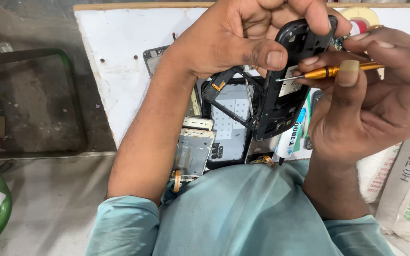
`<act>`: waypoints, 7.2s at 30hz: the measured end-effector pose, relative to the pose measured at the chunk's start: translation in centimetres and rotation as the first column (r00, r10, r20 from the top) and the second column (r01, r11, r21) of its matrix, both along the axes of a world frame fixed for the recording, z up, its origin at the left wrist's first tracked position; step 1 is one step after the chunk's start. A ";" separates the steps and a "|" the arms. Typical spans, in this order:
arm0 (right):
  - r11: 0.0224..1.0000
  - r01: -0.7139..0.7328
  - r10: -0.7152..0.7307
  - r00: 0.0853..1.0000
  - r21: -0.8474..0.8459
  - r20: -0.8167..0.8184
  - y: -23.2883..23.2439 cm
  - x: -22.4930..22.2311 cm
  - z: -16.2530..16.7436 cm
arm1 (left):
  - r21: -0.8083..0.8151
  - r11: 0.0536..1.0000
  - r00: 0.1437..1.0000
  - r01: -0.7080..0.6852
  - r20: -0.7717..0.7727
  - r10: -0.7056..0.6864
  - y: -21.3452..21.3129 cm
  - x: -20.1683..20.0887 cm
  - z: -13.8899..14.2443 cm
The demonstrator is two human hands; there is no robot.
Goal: The person uses a small screwdriver to remove screws from the back of a disassembled mobile phone. They rotate the phone to access different screw locations and continue unscrewing throughout the clip.
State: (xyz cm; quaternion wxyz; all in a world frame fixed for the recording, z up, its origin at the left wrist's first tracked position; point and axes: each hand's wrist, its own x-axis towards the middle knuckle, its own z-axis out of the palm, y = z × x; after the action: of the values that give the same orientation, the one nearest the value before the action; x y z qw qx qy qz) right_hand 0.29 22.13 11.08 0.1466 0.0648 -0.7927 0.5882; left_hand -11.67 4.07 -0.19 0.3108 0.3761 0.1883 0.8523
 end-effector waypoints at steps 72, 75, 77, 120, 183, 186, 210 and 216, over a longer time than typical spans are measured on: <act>0.987 0.009 -0.006 1.000 -0.161 0.020 0.1 -0.4 -1.7 | 0.023 1.000 0.999 0.010 0.052 -0.011 0.0 0.1 -0.2; 0.986 0.009 -0.005 1.000 -0.165 0.020 0.1 -0.4 -1.7 | 0.008 1.000 0.999 0.007 0.050 -0.007 -0.1 0.1 -0.1; 0.986 0.009 -0.006 1.000 -0.167 0.020 0.1 -0.4 -1.7 | -0.009 1.000 0.999 -0.001 0.049 0.001 -0.1 0.1 0.0; 0.987 0.018 -0.016 1.000 -0.157 0.015 -0.2 -0.3 -1.6 | -0.024 0.999 0.987 0.040 0.156 -0.036 -0.5 0.5 0.3; 0.996 0.020 -0.023 0.999 -0.082 -0.038 -0.6 -0.1 -1.1 | 0.020 0.999 0.990 0.047 0.134 -0.049 -0.5 0.4 0.2; 0.997 0.017 -0.020 0.999 -0.078 -0.038 -0.6 -0.2 -1.1 | 0.028 0.999 0.991 0.044 0.124 -0.047 -0.5 0.4 0.2; 1.000 0.010 -0.012 0.998 -0.023 -0.056 -0.7 0.0 -0.8 | 0.000 0.999 0.996 0.037 0.079 -0.037 -0.3 0.2 0.1; 1.000 0.009 -0.008 0.998 0.017 -0.057 -0.8 0.1 -0.6 | -0.022 1.000 0.999 -0.001 0.035 0.002 0.0 0.3 -0.4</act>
State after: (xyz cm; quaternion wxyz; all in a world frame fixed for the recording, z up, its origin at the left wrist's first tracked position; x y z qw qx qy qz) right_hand 0.39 21.33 10.43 0.1712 0.0794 -0.7935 0.5786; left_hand -11.35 4.10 -0.64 0.3175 0.3572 0.1927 0.8570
